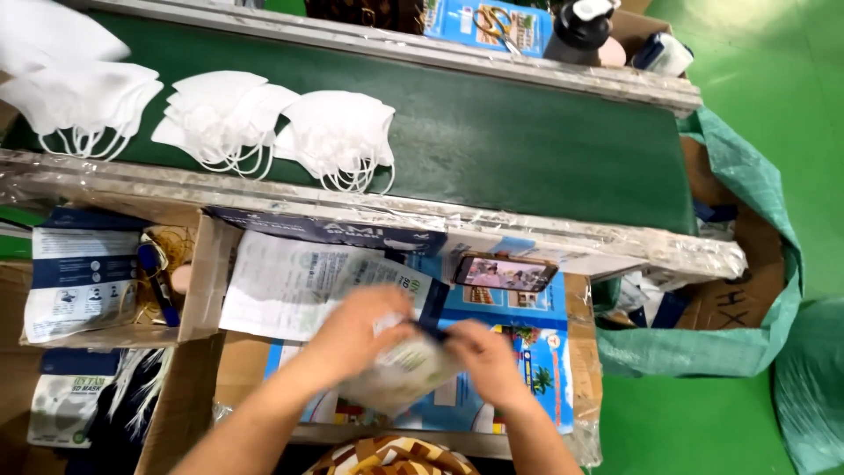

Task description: Packaging individual face masks into plastic sleeves and then into larger bags.

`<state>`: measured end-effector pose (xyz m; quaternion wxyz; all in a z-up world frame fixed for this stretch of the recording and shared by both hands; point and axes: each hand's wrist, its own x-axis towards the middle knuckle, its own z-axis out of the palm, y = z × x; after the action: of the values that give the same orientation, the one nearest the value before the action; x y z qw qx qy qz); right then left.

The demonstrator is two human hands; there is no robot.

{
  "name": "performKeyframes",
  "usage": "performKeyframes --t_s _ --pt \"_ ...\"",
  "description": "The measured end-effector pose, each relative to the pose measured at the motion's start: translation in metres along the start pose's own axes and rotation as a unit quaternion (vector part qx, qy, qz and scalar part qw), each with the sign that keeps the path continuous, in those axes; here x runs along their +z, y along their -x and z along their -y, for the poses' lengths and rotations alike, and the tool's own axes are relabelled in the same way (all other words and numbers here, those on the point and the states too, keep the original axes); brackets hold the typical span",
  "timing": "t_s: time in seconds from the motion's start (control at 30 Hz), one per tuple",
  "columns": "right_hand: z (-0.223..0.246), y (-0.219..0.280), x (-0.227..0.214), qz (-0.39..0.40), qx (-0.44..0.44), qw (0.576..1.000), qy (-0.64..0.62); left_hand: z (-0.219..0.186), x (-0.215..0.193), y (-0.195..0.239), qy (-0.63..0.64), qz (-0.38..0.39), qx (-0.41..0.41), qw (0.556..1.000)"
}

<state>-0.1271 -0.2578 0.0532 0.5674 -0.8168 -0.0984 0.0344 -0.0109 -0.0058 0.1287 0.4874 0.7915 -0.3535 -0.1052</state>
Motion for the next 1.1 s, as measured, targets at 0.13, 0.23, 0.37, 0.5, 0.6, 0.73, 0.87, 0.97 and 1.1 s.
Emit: performKeyframes --t_s 0.13,0.23,0.37,0.5,0.6,0.73,0.87,0.97,1.1 --pt "0.012 -0.008 -0.034 -0.287 0.117 0.949 -0.051 0.033 -0.034 -0.07 -0.118 -0.196 0.045 0.972" --pt "0.037 -0.018 -0.034 -0.333 0.123 0.902 -0.247 0.028 -0.061 -0.125 -0.291 -0.22 0.029 0.931" --pt "-0.003 -0.002 0.003 -0.244 0.237 0.856 -0.39 0.095 -0.073 -0.178 -0.4 -0.168 -0.209 0.876" --pt "-0.013 0.012 0.037 -0.16 0.281 0.867 -0.379 0.126 -0.087 -0.161 -0.464 -0.149 -0.152 0.86" --pt "-0.007 0.001 0.052 -0.072 0.236 0.92 -0.305 0.072 -0.105 -0.129 -0.295 -0.228 -0.058 0.926" --pt "0.026 -0.032 0.069 0.009 0.137 0.986 0.099 0.017 -0.1 -0.059 0.25 -0.243 -0.13 0.928" --pt "0.019 -0.054 0.102 0.033 -0.032 0.932 0.359 0.014 -0.101 0.019 0.263 -0.291 -0.099 0.915" --pt "0.018 -0.087 0.13 0.087 -0.069 0.917 0.383 0.027 -0.103 0.071 0.377 -0.314 -0.121 0.863" --pt "0.053 -0.123 0.146 0.132 -0.034 0.914 0.381 0.058 -0.089 0.115 0.427 -0.347 -0.222 0.805"
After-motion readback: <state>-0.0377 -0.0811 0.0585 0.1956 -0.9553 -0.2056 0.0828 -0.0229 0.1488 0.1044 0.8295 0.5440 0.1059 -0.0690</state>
